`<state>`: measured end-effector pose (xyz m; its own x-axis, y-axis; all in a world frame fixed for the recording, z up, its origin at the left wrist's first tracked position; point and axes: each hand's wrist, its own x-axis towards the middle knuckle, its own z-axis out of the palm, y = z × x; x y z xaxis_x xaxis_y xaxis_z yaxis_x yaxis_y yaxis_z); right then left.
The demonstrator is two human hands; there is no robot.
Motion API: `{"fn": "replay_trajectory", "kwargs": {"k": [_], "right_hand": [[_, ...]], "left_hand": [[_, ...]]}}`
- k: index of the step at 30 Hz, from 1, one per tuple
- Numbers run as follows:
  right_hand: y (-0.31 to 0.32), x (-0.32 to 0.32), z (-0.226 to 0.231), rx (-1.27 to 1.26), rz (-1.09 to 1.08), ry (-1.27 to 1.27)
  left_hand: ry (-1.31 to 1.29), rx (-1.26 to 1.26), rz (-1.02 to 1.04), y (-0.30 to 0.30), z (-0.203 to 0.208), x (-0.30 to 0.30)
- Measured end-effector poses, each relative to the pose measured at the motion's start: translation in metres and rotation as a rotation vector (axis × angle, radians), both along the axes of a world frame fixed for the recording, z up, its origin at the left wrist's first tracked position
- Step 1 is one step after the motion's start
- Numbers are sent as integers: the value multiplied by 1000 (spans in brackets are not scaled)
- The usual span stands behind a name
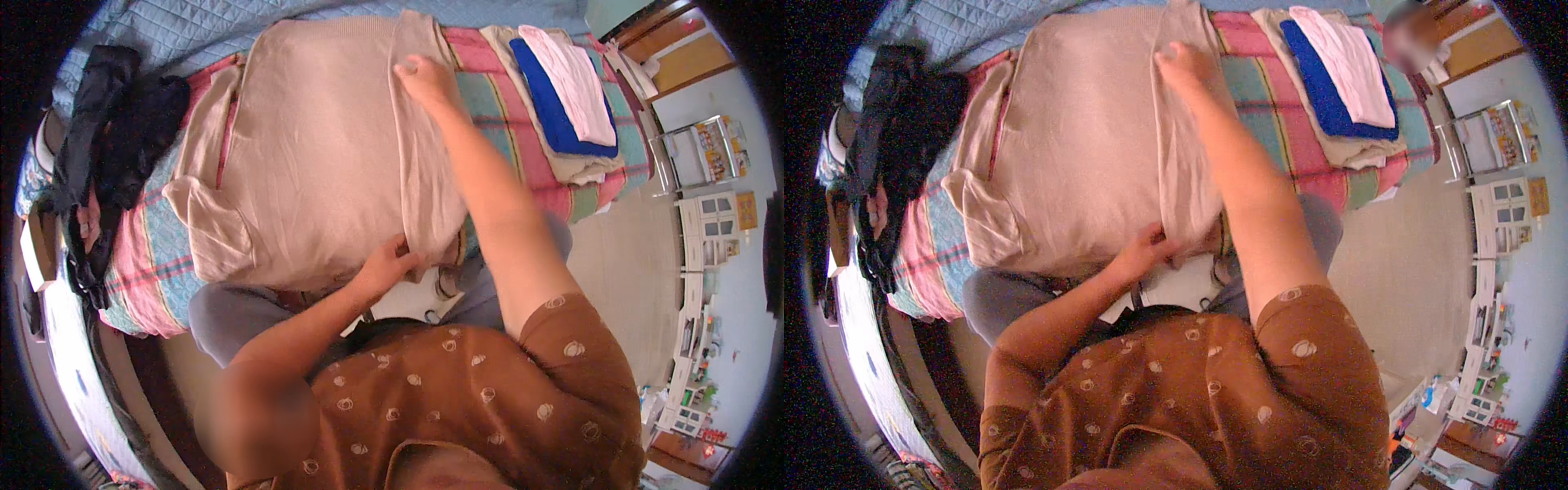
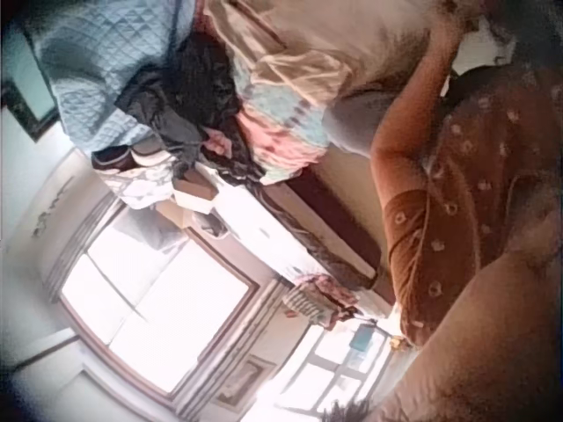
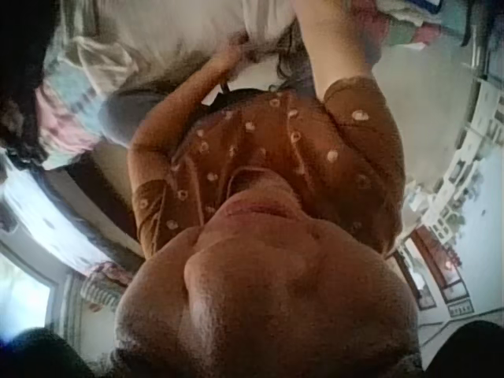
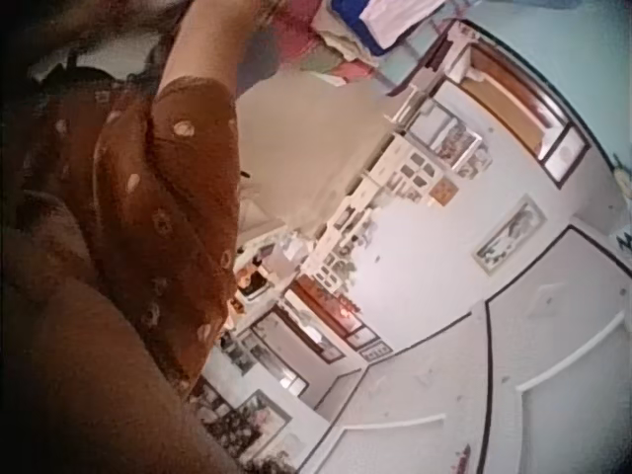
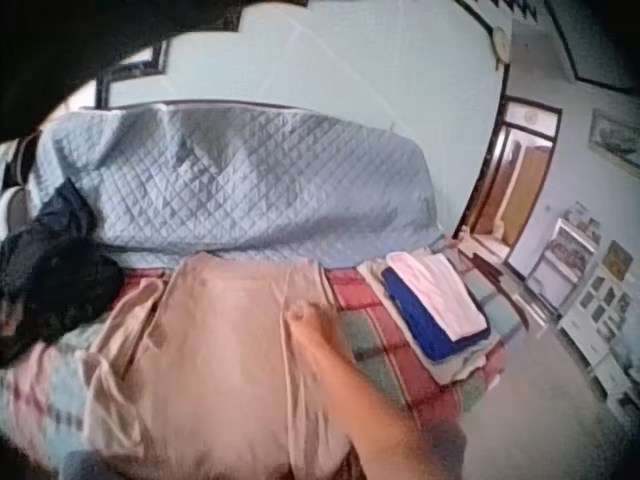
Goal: The person sits on a bed and folds a blue sweater, a pink shirt, and a beige sweater. They smooth each garment, fold the sleeves and sides, and stack the folded items on top of each other on the bed.
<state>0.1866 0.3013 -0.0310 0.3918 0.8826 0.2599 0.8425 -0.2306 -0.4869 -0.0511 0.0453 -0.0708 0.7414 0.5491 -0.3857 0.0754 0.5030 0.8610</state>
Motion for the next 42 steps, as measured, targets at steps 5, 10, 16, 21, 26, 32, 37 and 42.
{"fn": "replay_trajectory", "kwargs": {"k": [5,10,16,21,26,32,37,42], "right_hand": [[-79,63,13,-25,-50,22],[-162,96,5,-258,139,354],[-221,70,19,-372,216,670],[-210,79,-24,-99,282,625],[-216,62,-9,-185,225,558],[-212,69,-32,-85,173,428],[-230,25,-2,196,-58,43],[-298,-34,21,176,340,49]], "left_hand": [[24,-28,-33,3,-5,2],[36,44,-15,1,-7,4],[70,-86,51,-1,22,-1],[-62,-87,157,6,12,-6],[-8,-23,279,11,36,-21],[264,117,170,19,13,-20],[185,148,102,20,3,-27],[126,10,101,18,20,-26]]}}
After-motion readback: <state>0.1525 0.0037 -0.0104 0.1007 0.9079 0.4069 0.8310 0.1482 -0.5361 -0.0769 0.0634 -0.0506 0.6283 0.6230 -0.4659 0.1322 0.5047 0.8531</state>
